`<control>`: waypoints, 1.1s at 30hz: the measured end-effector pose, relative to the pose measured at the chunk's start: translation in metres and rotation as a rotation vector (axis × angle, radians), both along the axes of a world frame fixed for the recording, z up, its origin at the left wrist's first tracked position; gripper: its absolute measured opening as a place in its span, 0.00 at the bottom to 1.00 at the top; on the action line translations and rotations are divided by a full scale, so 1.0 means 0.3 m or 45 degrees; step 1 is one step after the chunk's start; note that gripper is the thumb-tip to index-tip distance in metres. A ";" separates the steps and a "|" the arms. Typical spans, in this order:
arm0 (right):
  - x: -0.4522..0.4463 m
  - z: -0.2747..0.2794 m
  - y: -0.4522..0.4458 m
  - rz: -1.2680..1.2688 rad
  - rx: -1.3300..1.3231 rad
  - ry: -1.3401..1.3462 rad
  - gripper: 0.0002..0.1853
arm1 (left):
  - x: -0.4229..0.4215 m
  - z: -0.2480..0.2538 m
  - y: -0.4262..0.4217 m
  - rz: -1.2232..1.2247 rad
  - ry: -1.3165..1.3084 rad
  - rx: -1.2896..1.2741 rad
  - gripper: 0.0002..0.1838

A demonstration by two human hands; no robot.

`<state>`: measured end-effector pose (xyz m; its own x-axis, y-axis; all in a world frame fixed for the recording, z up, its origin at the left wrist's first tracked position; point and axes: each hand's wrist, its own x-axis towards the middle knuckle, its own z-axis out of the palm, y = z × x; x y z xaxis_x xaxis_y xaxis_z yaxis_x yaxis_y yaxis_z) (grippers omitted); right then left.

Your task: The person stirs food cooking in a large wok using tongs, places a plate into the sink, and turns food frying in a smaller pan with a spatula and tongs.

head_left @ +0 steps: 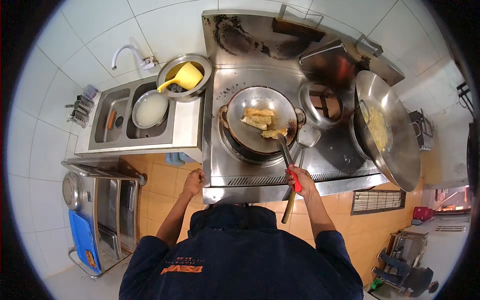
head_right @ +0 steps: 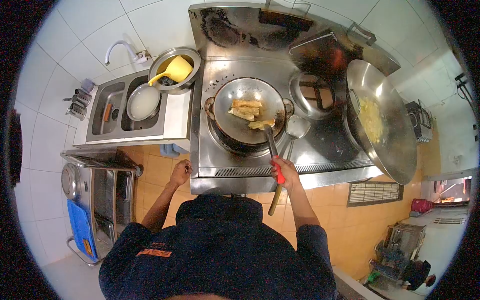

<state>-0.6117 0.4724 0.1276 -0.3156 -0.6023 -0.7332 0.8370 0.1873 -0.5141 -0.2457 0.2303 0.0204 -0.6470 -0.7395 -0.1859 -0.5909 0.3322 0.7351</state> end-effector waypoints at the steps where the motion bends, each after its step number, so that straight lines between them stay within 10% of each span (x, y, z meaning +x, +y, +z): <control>1: 0.023 0.041 -0.013 0.025 0.058 0.078 0.13 | 0.000 0.004 -0.001 -0.004 -0.014 -0.020 0.07; 8: -0.044 0.292 -0.014 0.638 0.333 0.559 0.19 | -0.020 0.078 -0.005 0.089 -0.021 0.058 0.08; 13: -0.109 0.346 -0.035 1.279 0.498 2.227 0.19 | 0.007 0.008 -0.014 0.060 -0.010 0.017 0.08; 33: 0.049 0.122 -0.307 1.223 0.829 2.487 0.15 | 0.037 -0.013 0.017 0.086 0.068 -0.028 0.06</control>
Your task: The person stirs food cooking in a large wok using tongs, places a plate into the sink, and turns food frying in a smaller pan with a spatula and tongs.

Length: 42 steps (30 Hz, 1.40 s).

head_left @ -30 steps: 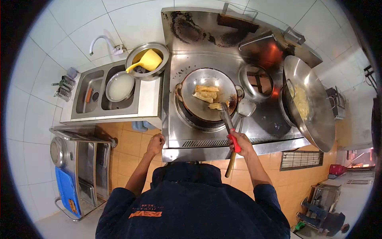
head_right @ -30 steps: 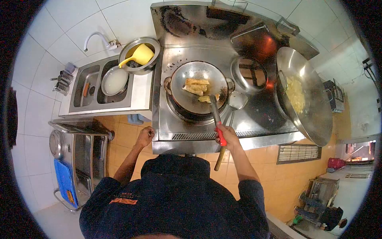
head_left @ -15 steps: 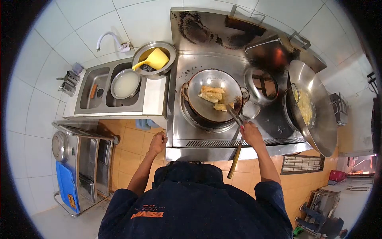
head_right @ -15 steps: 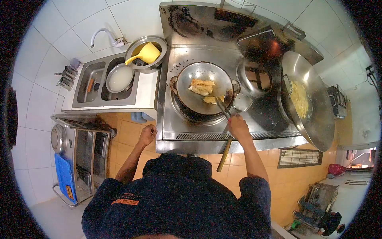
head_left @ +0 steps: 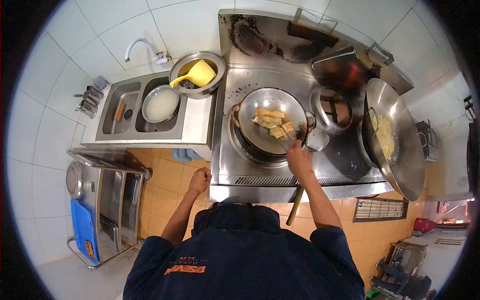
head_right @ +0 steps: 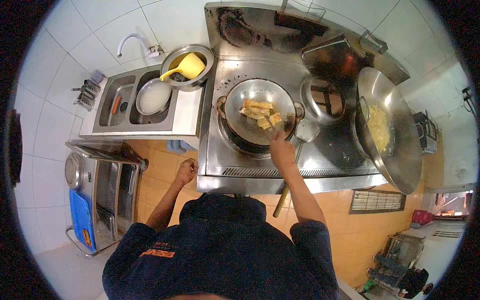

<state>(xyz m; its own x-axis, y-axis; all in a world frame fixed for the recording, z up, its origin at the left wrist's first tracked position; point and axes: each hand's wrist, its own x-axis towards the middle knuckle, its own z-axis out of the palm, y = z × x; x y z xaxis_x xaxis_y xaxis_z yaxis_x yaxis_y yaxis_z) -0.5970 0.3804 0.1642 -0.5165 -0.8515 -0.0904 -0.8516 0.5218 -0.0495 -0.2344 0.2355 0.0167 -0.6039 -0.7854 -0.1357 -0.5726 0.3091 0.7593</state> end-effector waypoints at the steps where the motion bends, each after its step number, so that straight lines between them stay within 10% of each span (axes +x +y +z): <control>1: 0.032 -0.006 -0.025 -0.016 0.021 -0.027 0.15 | -0.003 0.000 0.000 0.001 0.001 0.012 0.06; 10: 0.156 -0.165 -0.223 0.242 0.006 0.619 0.11 | 0.019 -0.015 0.002 -0.026 -0.040 0.005 0.05; 25: 0.171 -0.062 -0.186 0.206 -0.028 0.294 0.16 | 0.020 -0.002 0.023 -0.020 -0.144 0.039 0.07; 30: 0.143 -0.167 -0.213 0.256 -0.754 0.143 0.16 | 0.008 -0.001 0.009 -0.019 -0.031 0.012 0.07; 37: 0.208 -0.188 -0.107 -0.709 -0.820 -1.800 0.16 | -0.001 0.008 0.016 -0.032 -0.005 0.021 0.07; 42: 0.087 -0.203 0.011 -0.914 -0.708 -2.139 0.14 | -0.010 0.011 0.019 -0.046 -0.025 0.040 0.07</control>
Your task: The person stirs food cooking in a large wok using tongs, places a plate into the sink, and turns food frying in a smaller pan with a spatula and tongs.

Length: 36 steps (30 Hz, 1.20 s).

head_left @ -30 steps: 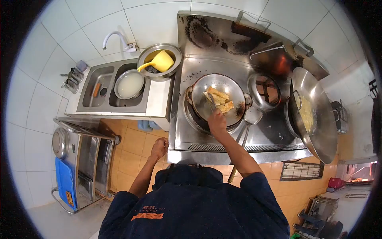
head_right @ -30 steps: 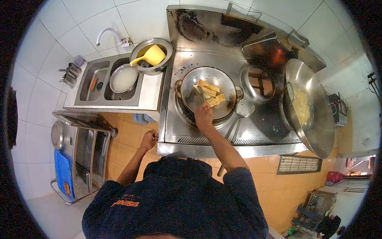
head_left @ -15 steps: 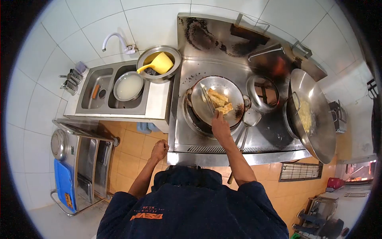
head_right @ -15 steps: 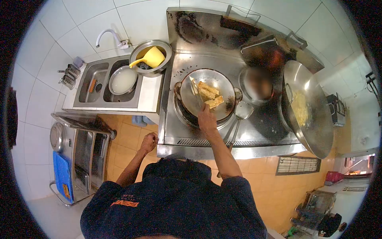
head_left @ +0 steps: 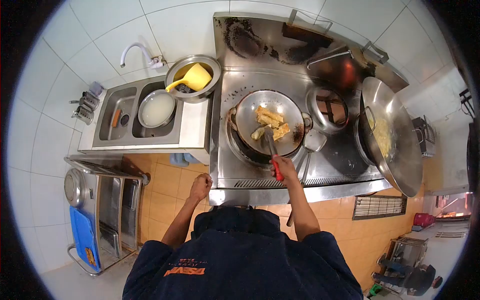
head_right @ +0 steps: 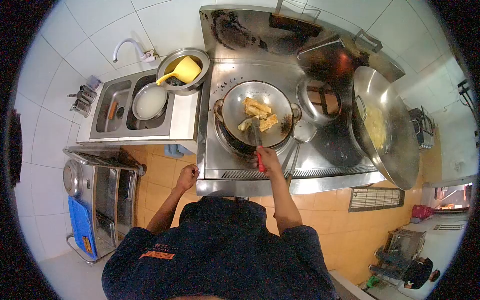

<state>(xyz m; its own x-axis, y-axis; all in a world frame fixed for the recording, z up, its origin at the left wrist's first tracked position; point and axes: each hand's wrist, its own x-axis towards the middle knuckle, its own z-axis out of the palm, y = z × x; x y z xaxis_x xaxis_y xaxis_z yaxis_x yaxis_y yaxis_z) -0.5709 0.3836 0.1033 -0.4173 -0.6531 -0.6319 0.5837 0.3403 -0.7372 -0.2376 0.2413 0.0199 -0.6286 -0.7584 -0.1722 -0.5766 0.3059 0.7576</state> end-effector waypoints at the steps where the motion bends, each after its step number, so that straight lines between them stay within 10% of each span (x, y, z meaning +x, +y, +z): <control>1: -0.022 0.011 0.013 -0.004 -0.009 -0.059 0.14 | -0.001 0.001 0.002 0.005 0.000 0.003 0.07; 6: -0.076 0.139 0.051 0.229 0.259 0.346 0.18 | 0.005 -0.010 0.002 0.011 0.004 0.015 0.07; 9: -0.171 0.245 0.040 0.803 0.441 1.006 0.18 | 0.011 -0.019 -0.007 0.001 0.052 -0.011 0.07; 11: -0.234 0.249 0.039 0.867 0.281 2.052 0.19 | 0.018 -0.010 -0.004 0.022 0.048 -0.013 0.07; 16: -0.399 0.522 -0.141 1.595 0.509 2.233 0.22 | 0.024 0.007 0.002 0.018 0.001 -0.004 0.07; 36: -0.447 0.418 -0.956 2.825 0.678 2.252 0.21 | 0.031 0.089 0.036 0.257 -0.003 0.069 0.05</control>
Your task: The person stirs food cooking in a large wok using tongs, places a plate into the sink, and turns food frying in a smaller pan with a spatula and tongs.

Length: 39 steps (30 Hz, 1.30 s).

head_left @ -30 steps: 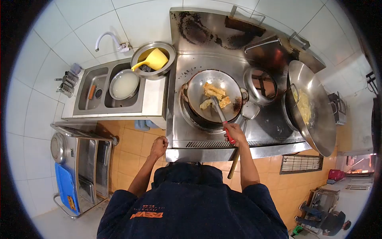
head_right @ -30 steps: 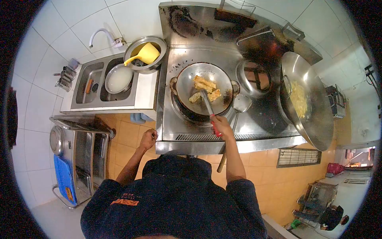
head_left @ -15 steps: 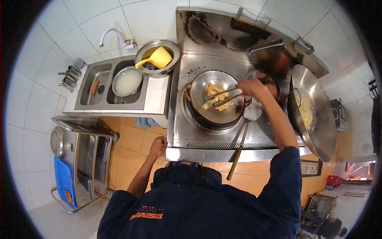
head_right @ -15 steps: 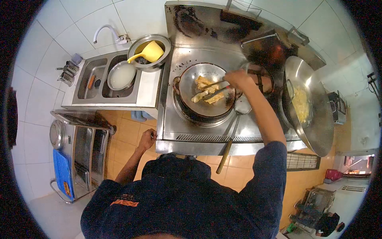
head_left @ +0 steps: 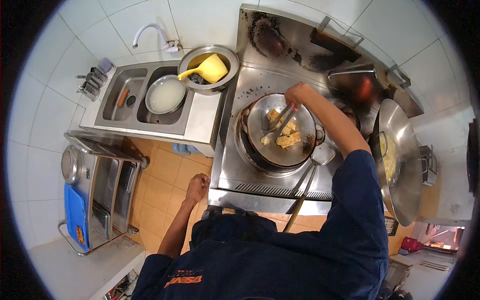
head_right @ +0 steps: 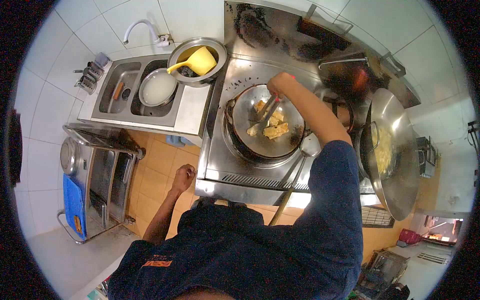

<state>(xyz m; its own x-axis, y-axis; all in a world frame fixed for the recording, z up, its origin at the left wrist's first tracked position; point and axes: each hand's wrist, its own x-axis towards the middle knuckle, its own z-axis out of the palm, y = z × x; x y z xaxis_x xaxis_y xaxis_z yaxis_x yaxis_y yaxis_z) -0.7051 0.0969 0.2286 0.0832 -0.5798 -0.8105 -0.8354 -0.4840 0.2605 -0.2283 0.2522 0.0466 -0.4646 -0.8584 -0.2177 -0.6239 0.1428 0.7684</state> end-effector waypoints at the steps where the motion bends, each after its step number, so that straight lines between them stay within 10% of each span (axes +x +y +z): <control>1: -0.003 -0.007 -0.019 0.036 0.040 0.031 0.21 | 0.000 -0.006 0.000 -0.007 0.019 -0.006 0.05; 7: -0.069 -0.129 -0.097 -0.338 0.115 -0.083 0.17 | -0.011 -0.021 0.011 0.064 -0.022 0.081 0.04; 13: -0.065 0.011 -0.003 -0.033 -0.068 -0.114 0.10 | -0.006 -0.055 0.004 0.009 -0.017 0.024 0.05; 22: -0.150 0.105 0.434 -0.487 -0.833 -0.441 0.13 | -0.041 -0.048 -0.026 -0.077 0.003 -0.057 0.05; 28: 0.048 -0.202 0.913 -0.955 -1.407 -0.646 0.15 | -0.052 -0.036 -0.029 -0.133 -0.047 -0.087 0.05; 39: 0.281 -0.159 1.159 -0.718 -1.306 -0.038 0.23 | -0.030 -0.082 -0.005 -0.272 -0.155 -0.173 0.06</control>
